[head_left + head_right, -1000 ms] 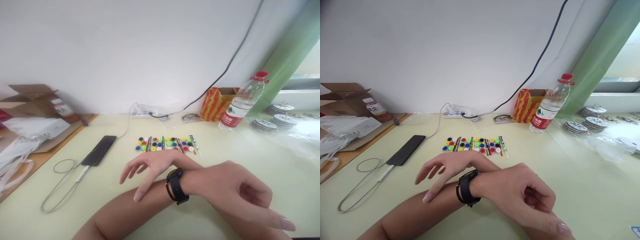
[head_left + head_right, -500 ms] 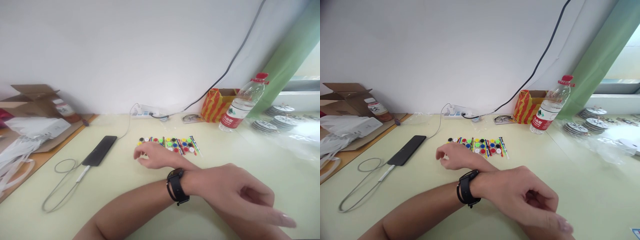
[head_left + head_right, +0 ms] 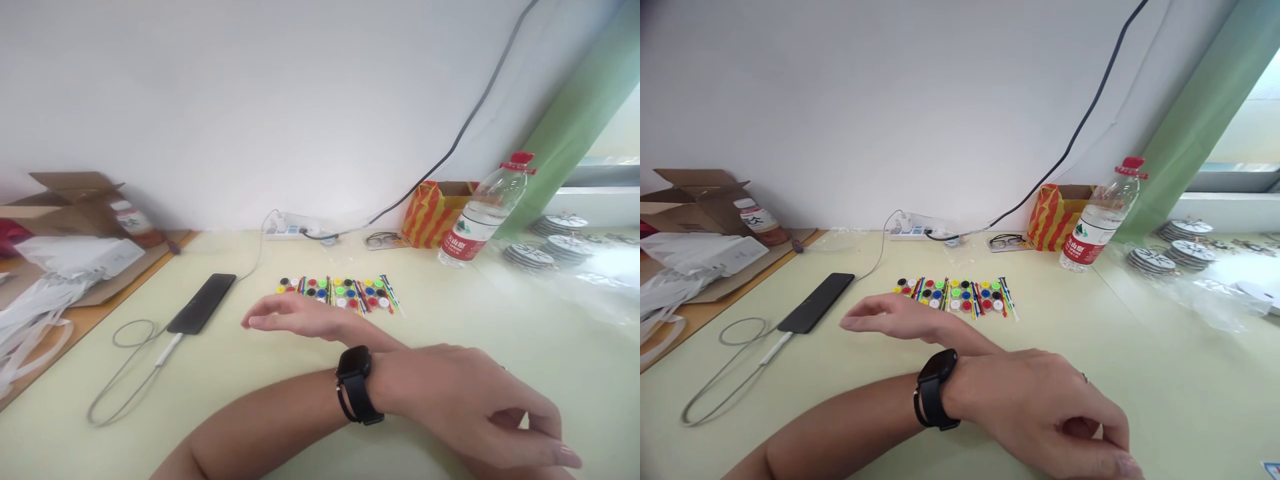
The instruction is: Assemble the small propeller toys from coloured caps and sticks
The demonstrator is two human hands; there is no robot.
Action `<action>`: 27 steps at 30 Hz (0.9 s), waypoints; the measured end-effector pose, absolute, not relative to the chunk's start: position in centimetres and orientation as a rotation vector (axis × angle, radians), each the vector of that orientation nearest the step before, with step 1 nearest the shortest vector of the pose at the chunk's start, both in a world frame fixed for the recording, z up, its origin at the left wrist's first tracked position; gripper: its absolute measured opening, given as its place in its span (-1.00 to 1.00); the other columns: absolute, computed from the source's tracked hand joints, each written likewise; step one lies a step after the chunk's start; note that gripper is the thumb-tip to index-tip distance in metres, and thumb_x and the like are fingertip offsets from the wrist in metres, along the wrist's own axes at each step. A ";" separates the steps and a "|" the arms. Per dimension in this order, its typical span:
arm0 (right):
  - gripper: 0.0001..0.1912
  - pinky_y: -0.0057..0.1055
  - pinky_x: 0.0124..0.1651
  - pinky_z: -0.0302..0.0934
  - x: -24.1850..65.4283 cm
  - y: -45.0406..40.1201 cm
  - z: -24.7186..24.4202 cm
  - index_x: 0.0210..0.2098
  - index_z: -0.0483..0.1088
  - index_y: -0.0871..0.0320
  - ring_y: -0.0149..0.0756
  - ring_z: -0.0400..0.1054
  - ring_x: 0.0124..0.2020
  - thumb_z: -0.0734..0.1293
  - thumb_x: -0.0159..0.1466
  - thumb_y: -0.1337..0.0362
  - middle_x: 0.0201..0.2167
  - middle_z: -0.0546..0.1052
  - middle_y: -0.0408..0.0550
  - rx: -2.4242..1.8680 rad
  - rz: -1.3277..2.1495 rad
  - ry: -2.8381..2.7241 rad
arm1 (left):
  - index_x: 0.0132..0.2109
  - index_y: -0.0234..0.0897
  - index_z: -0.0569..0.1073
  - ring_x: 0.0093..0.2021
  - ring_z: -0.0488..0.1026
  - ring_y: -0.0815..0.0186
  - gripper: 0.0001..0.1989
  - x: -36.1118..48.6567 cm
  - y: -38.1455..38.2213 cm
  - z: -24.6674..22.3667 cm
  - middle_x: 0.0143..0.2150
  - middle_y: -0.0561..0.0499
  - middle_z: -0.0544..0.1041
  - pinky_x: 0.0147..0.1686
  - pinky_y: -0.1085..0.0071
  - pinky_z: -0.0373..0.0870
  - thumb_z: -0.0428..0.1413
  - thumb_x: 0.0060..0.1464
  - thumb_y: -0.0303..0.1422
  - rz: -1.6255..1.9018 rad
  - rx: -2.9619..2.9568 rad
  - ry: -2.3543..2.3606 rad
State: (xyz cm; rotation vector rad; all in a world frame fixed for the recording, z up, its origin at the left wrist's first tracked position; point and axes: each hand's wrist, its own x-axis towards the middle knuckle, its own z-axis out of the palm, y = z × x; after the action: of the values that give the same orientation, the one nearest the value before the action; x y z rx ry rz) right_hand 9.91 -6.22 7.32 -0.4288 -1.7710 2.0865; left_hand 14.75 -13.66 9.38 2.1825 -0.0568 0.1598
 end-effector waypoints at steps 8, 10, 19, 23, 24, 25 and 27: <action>-0.41 -0.25 0.13 0.32 10.9 -6.4 8.7 0.02 0.51 0.13 -0.12 0.49 0.08 0.20 0.40 -0.23 0.08 0.58 0.14 -0.097 2.459 -1.871 | -0.29 -0.22 0.39 -0.35 0.44 0.41 -0.68 14.8 -13.3 8.8 -0.37 0.13 0.48 -0.28 0.45 0.33 0.08 0.31 -0.08 0.176 2.197 -0.016; -0.58 -0.27 0.30 0.14 10.8 -6.5 8.8 -0.04 0.54 0.09 -0.15 0.36 0.25 0.33 0.38 -0.11 0.13 0.57 0.05 -0.236 2.148 -1.949 | -0.29 -0.22 0.39 -0.37 0.43 0.42 -0.68 14.8 -13.2 8.7 -0.39 0.13 0.47 -0.28 0.46 0.33 0.08 0.31 -0.08 0.176 2.201 -0.020; -0.71 -0.38 0.07 0.30 10.1 -6.1 7.2 -0.07 0.52 0.10 -0.27 0.48 0.00 0.43 0.32 0.06 -0.03 0.60 -0.01 -0.304 1.854 -2.128 | -0.08 -0.28 0.50 -0.17 0.54 0.26 -0.68 15.0 -13.6 8.3 -0.15 -0.06 0.58 -0.13 0.33 0.41 0.03 0.35 -0.11 0.264 2.514 0.073; -0.83 -0.36 -0.12 0.28 9.2 -6.5 5.7 -0.20 0.49 0.13 -0.25 0.46 -0.15 0.36 0.37 0.16 -0.16 0.61 -0.02 -0.572 1.204 -2.365 | -0.14 -0.30 0.55 -0.24 0.58 0.13 -0.48 14.7 -15.4 6.6 -0.23 -0.14 0.62 -0.31 0.23 0.40 -0.11 0.38 0.02 0.159 2.786 0.233; -0.87 -0.35 -0.12 0.26 9.2 -6.7 5.5 -0.22 0.48 0.14 -0.24 0.45 -0.16 0.34 0.37 0.22 -0.17 0.61 -0.02 -0.595 1.068 -2.424 | -0.14 -0.29 0.55 -0.29 0.57 0.14 -0.45 14.7 -15.9 6.1 -0.29 -0.11 0.62 -0.37 0.25 0.38 -0.12 0.37 0.05 0.187 2.807 0.292; -0.89 -0.34 -0.12 0.24 9.3 -6.8 5.4 -0.24 0.48 0.14 -0.23 0.44 -0.16 0.32 0.37 0.26 -0.17 0.61 -0.02 -0.612 0.957 -2.470 | -0.16 -0.27 0.54 -0.33 0.57 0.15 -0.44 14.7 -16.4 5.5 -0.33 -0.09 0.61 -0.40 0.26 0.36 -0.12 0.36 0.09 0.239 2.832 0.342; -0.89 -0.32 -0.10 0.23 10.0 -7.2 5.3 -0.23 0.47 0.14 -0.23 0.43 -0.17 0.30 0.37 0.29 -0.18 0.61 -0.02 -0.632 0.821 -2.516 | -0.20 -0.28 0.52 -0.37 0.55 0.17 -0.39 14.5 -16.9 4.5 -0.37 -0.08 0.60 -0.41 0.27 0.34 -0.13 0.34 0.15 0.365 2.916 0.374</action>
State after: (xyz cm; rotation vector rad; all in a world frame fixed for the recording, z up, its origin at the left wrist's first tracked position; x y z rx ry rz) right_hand 9.96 -7.17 5.32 -0.6323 -2.5162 0.8207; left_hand 14.55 -16.90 4.51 2.9165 0.3739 0.3649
